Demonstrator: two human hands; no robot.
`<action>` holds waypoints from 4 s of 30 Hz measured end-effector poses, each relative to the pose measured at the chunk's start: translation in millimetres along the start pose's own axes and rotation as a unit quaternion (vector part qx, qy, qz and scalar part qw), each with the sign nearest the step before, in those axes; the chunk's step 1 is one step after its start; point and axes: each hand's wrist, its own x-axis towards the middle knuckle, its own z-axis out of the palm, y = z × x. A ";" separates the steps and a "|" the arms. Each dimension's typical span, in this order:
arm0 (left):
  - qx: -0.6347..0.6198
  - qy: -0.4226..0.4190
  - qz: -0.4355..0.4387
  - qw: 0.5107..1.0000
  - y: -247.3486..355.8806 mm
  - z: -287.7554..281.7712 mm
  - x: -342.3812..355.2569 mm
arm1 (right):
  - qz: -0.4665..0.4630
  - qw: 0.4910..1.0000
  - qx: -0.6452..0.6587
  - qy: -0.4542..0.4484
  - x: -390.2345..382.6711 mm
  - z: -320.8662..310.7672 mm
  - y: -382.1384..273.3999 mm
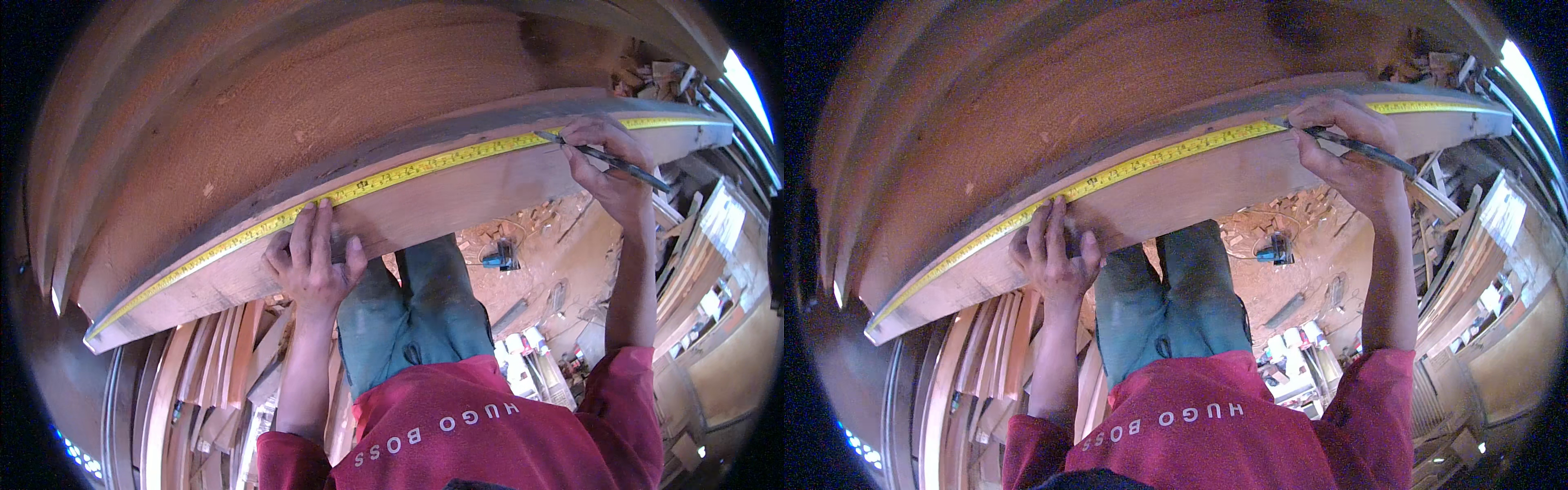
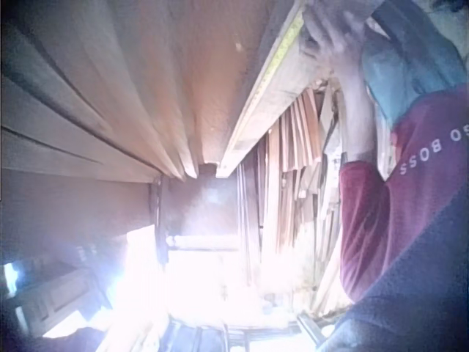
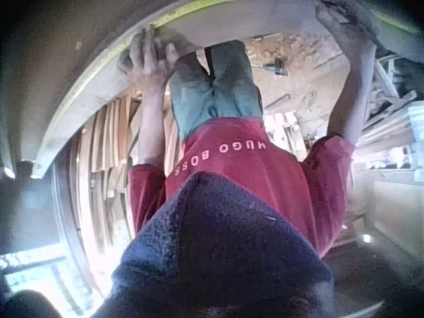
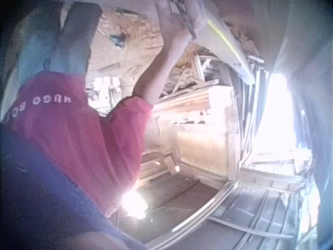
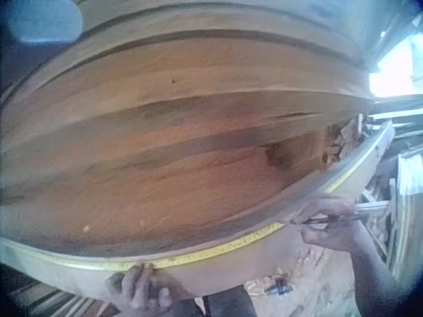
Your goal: The person measures a long, curved wooden plank using a tape measure and marks it with a pencil. After marking, the person uses a hand plane to smooth the surface of the plank.
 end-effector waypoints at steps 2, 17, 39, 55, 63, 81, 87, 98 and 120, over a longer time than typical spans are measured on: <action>-0.010 -0.009 0.007 1.000 -0.2 -2.5 1.3 | 0.017 0.999 -0.022 0.035 -6.9 -4.7 -9.8; -0.140 -0.001 0.052 0.989 76.6 3.6 20.3 | 0.037 0.989 0.079 0.116 -40.8 -20.2 17.2; 0.014 0.107 -0.113 0.988 191.1 58.5 52.1 | -0.230 0.923 0.267 -0.152 55.7 38.6 33.1; 0.005 0.133 -0.090 0.987 184.6 68.3 45.9 | -0.286 0.907 0.253 -0.176 64.1 55.9 26.0; 0.023 0.116 -0.085 0.989 191.5 61.7 56.1 | -0.252 0.927 0.203 -0.190 50.6 -13.6 67.2; 0.025 0.122 -0.074 0.989 188.0 65.3 55.2 | -0.272 0.916 0.222 -0.193 49.4 -10.1 69.4; 0.031 0.113 -0.082 0.990 190.9 63.9 53.2 | -0.190 0.963 0.107 -0.161 19.0 -96.4 123.0; 0.010 0.130 -0.101 0.986 206.4 63.4 58.2 | -0.165 0.978 0.116 -0.058 9.9 -122.4 147.2; -0.015 0.059 -0.066 0.996 303.7 90.3 96.5 | -0.229 0.945 0.185 -0.143 24.5 -73.3 129.2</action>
